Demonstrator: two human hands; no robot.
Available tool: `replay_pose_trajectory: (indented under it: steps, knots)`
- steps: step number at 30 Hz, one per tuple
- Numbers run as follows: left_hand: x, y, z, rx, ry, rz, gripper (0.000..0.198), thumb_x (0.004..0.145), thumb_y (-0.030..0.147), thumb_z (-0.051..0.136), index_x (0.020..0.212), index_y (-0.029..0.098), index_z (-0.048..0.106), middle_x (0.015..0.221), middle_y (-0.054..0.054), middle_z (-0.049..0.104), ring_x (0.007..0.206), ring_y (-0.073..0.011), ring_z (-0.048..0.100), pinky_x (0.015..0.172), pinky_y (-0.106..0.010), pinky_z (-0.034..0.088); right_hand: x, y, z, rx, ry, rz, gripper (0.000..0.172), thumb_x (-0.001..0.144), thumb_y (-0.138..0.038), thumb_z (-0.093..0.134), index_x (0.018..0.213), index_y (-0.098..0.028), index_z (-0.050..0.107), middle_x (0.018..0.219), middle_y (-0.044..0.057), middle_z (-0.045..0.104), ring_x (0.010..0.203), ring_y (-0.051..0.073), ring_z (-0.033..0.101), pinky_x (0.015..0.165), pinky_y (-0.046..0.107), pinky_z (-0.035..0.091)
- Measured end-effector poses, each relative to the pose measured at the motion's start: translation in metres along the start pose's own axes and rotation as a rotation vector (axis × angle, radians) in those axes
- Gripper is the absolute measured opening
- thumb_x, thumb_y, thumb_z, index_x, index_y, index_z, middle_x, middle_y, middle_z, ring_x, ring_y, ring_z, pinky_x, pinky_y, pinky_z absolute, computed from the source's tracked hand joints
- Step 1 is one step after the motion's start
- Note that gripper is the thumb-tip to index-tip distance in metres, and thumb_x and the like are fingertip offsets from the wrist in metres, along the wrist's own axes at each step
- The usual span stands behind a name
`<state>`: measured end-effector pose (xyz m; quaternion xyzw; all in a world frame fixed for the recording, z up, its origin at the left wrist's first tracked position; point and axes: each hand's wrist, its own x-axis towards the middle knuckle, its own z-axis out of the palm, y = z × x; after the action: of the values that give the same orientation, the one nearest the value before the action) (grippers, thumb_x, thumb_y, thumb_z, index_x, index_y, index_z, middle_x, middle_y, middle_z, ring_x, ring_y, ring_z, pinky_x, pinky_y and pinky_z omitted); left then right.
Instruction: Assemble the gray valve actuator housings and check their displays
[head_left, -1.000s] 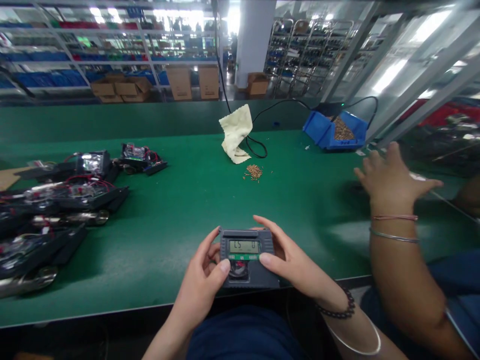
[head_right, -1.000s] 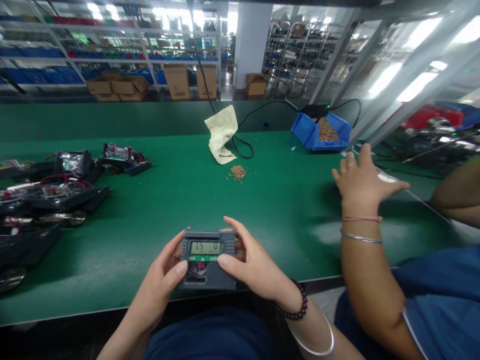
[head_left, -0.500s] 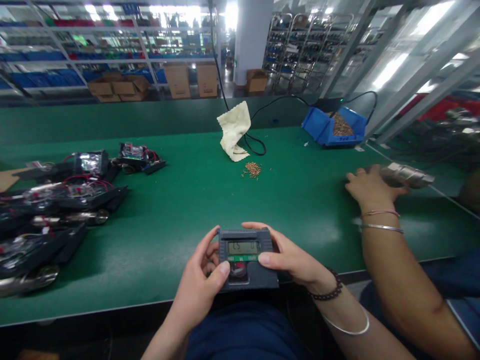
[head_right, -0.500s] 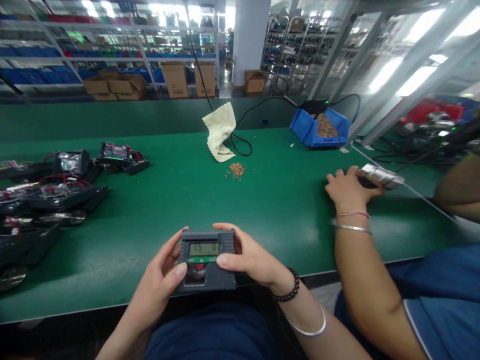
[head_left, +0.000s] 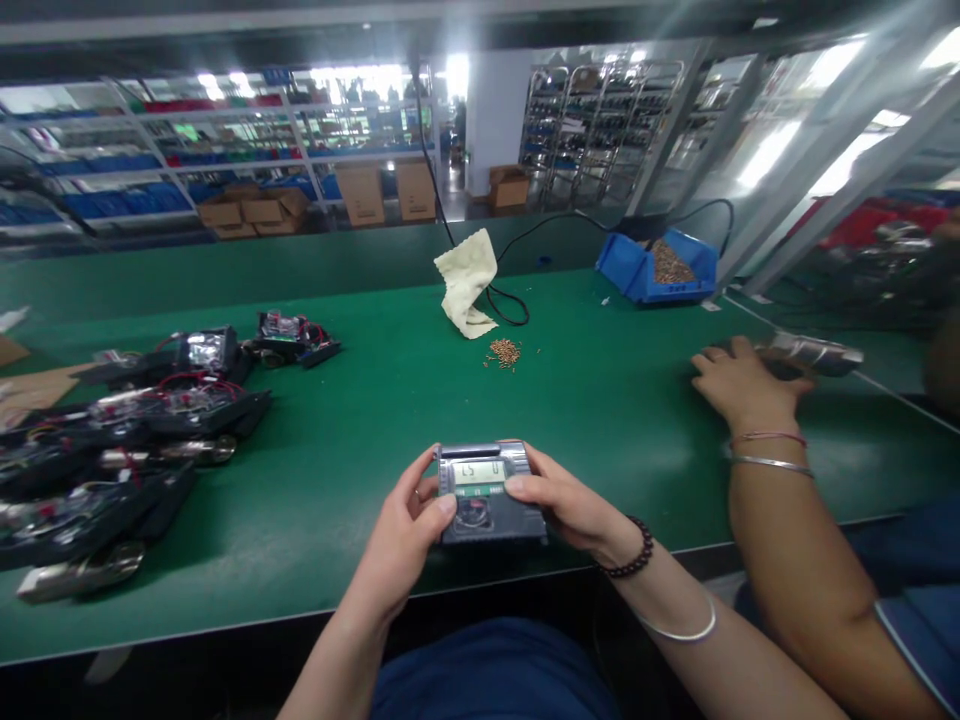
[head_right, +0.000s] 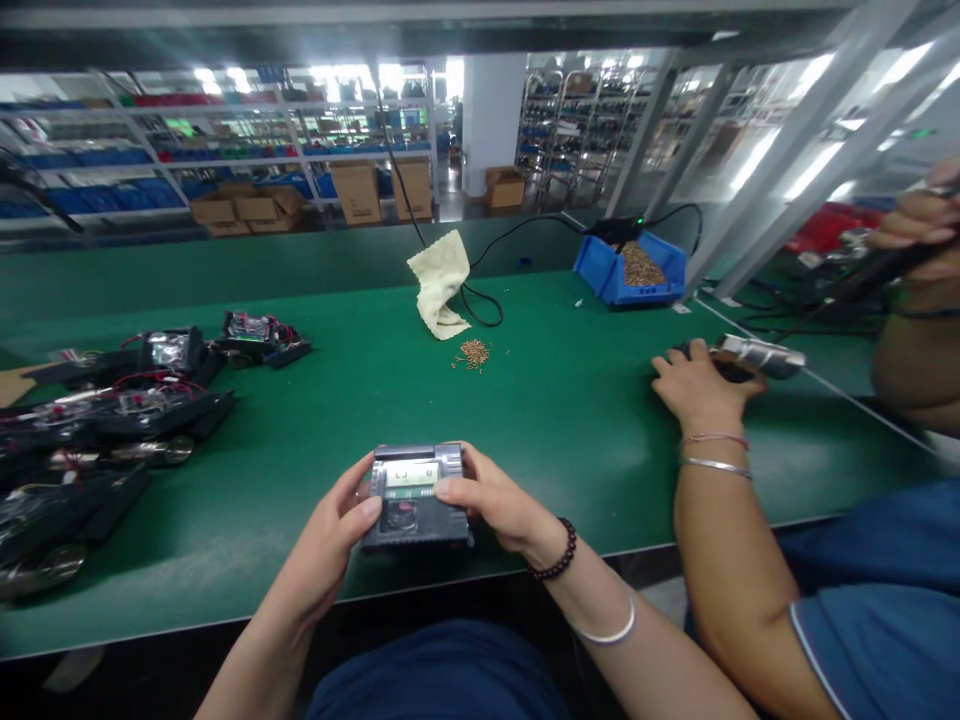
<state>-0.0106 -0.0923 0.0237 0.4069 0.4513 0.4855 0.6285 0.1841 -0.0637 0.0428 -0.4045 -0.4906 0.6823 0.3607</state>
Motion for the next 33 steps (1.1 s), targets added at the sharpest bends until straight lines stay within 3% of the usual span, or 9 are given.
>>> replay_pose_trajectory:
  steps: [6,12,18,20,22,25,27,29,33]
  knots:
    - [0.001,-0.014,-0.01,0.123,-0.122,0.084,0.095,0.07,0.054,0.071,0.145,0.014,0.03,0.126,-0.016,0.06,0.095,-0.0246,0.064,0.089,-0.036,0.051,-0.005,-0.001,-0.008,-0.172,-0.082,-0.072,0.072,0.06,-0.048,0.08,0.118,-0.018,0.049,0.111,0.008,0.061,0.099,0.02,0.058,0.088,0.035,0.044]
    - [0.004,-0.016,-0.012,0.155,-0.146,0.101,0.092,0.071,0.056,0.069,0.145,0.016,0.032,0.126,-0.015,0.058,0.091,-0.0236,0.063,0.091,-0.038,0.049,-0.001,-0.002,-0.012,-0.237,-0.098,-0.108,0.074,0.061,-0.05,0.079,0.12,-0.018,0.048,0.113,0.008,0.059,0.101,0.021,0.057,0.092,0.037,0.043]
    - [0.001,-0.02,-0.013,0.225,-0.187,0.177,0.109,0.067,0.06,0.071,0.15,0.012,0.019,0.134,-0.017,0.05,0.11,-0.0297,0.055,0.102,-0.042,0.039,0.001,0.002,-0.005,-0.189,-0.01,-0.069,0.086,0.064,-0.058,0.074,0.131,-0.018,0.037,0.123,0.015,0.055,0.11,0.027,0.056,0.098,0.045,0.043]
    - [0.001,-0.023,-0.012,0.325,-0.153,0.211,0.112,0.061,0.053,0.077,0.15,0.015,0.02,0.134,-0.016,0.05,0.117,-0.0316,0.051,0.104,-0.044,0.037,0.0,0.001,-0.003,-0.287,0.105,-0.133,0.092,0.07,-0.061,0.067,0.14,-0.018,0.025,0.134,0.019,0.046,0.115,0.029,0.054,0.1,0.05,0.042]
    - [0.004,-0.026,-0.009,0.447,-0.069,0.214,0.105,0.062,0.041,0.078,0.149,0.018,0.024,0.127,-0.014,0.053,0.116,-0.031,0.051,0.102,-0.046,0.038,-0.004,-0.002,-0.003,-0.501,0.139,-0.275,0.097,0.07,-0.061,0.068,0.144,-0.021,0.02,0.145,0.02,0.034,0.125,0.032,0.047,0.104,0.054,0.039]
    - [0.011,-0.029,-0.004,0.541,0.007,0.22,0.099,0.063,0.027,0.076,0.148,0.021,0.026,0.119,-0.012,0.057,0.111,-0.0292,0.053,0.099,-0.045,0.04,-0.008,-0.012,-0.006,-0.845,-0.015,-0.472,0.099,0.063,-0.053,0.08,0.143,-0.024,0.029,0.151,0.016,0.025,0.139,0.035,0.027,0.112,0.054,0.029]
    - [0.016,-0.031,-0.002,0.54,0.018,0.227,0.099,0.062,0.024,0.077,0.148,0.019,0.028,0.118,-0.012,0.058,0.111,-0.0294,0.053,0.099,-0.044,0.041,-0.007,-0.019,-0.011,-0.952,-0.084,-0.524,0.095,0.063,-0.042,0.082,0.142,-0.023,0.033,0.147,0.015,0.034,0.138,0.032,0.03,0.113,0.05,0.03]
    - [0.019,-0.033,0.0,0.534,0.041,0.229,0.097,0.061,0.024,0.077,0.147,0.018,0.03,0.115,-0.012,0.059,0.112,-0.03,0.053,0.098,-0.045,0.041,-0.002,-0.026,-0.017,-0.921,-0.076,-0.522,0.09,0.065,-0.037,0.079,0.142,-0.021,0.035,0.138,0.015,0.044,0.13,0.03,0.042,0.11,0.047,0.036]
    - [0.023,-0.037,0.002,0.533,0.098,0.261,0.093,0.063,0.026,0.075,0.145,0.02,0.033,0.113,-0.01,0.06,0.113,-0.0305,0.053,0.098,-0.046,0.041,0.02,-0.04,-0.029,-0.642,-0.083,-0.377,0.088,0.064,-0.056,0.075,0.137,-0.017,0.042,0.136,0.015,0.05,0.123,0.031,0.05,0.105,0.047,0.039]
